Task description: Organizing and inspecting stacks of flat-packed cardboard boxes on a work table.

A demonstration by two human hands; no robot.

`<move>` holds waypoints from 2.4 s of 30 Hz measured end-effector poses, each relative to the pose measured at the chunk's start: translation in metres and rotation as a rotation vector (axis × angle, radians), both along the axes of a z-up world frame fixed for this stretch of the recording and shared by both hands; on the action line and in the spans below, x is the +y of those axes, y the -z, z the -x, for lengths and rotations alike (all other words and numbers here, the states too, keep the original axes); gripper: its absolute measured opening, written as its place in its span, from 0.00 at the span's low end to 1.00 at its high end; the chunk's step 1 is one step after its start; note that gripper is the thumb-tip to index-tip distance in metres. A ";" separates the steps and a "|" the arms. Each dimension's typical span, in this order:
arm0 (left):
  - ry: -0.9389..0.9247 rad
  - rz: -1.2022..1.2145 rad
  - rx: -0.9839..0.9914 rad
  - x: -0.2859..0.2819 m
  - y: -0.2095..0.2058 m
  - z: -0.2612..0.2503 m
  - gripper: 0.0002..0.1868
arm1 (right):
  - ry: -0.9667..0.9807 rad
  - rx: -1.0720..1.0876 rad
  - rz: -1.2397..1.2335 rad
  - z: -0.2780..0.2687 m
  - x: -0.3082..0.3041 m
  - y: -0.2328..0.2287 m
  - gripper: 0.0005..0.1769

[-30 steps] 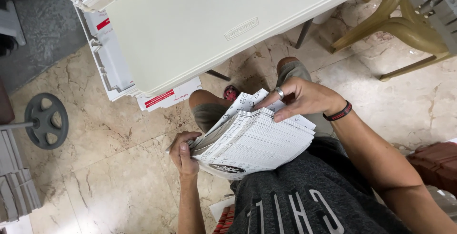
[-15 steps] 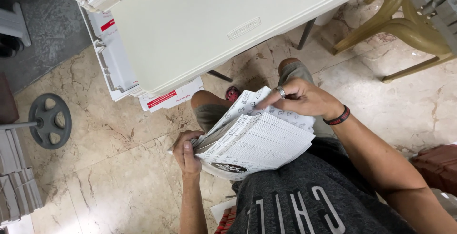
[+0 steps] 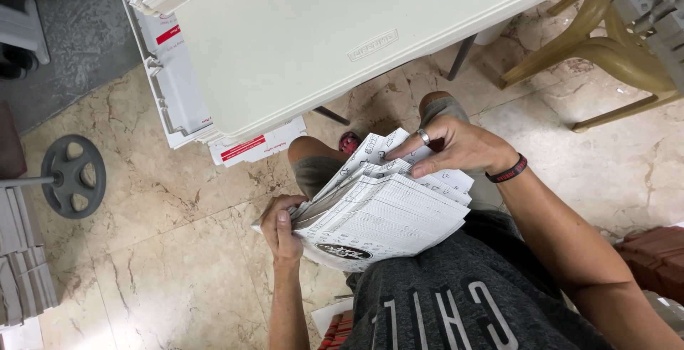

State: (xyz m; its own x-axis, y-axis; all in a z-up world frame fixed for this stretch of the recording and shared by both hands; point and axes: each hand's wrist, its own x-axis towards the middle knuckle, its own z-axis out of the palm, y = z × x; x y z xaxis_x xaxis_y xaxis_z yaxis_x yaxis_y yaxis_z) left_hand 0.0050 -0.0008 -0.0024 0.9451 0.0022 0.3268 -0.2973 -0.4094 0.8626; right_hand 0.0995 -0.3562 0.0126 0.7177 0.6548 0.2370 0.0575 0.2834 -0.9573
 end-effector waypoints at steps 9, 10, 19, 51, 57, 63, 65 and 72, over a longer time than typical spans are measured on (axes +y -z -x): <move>0.000 0.000 -0.002 0.000 0.003 -0.001 0.30 | 0.092 -0.004 0.019 0.008 0.000 0.014 0.27; 0.007 0.000 0.005 0.000 0.003 -0.002 0.30 | 0.082 -0.049 -0.022 0.007 0.004 0.005 0.21; 0.022 0.025 0.004 -0.002 0.009 -0.012 0.29 | 0.055 -0.125 -0.023 0.008 0.005 -0.006 0.22; -0.013 0.096 0.003 0.007 0.043 -0.014 0.27 | 0.039 -0.100 0.010 0.009 0.010 -0.022 0.19; 0.005 0.136 0.006 0.006 0.039 -0.014 0.28 | 0.045 -0.172 0.042 0.007 0.013 -0.008 0.23; 0.003 0.128 0.004 0.004 0.018 -0.006 0.30 | 0.010 -0.152 -0.022 0.005 0.018 -0.008 0.23; 0.003 0.117 -0.003 0.007 0.022 -0.004 0.29 | 0.015 -0.154 -0.010 0.007 0.020 -0.010 0.23; 0.010 0.092 -0.011 0.008 0.018 -0.002 0.30 | 0.022 -0.140 -0.018 0.008 0.018 -0.001 0.23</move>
State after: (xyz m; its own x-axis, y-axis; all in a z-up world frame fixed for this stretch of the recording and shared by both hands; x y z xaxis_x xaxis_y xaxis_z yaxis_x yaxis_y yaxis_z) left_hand 0.0066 0.0068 -0.0205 0.9416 0.0230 0.3360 -0.3107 -0.3258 0.8929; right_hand 0.0917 -0.3381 0.0134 0.6909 0.6339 0.3476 0.1966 0.2979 -0.9341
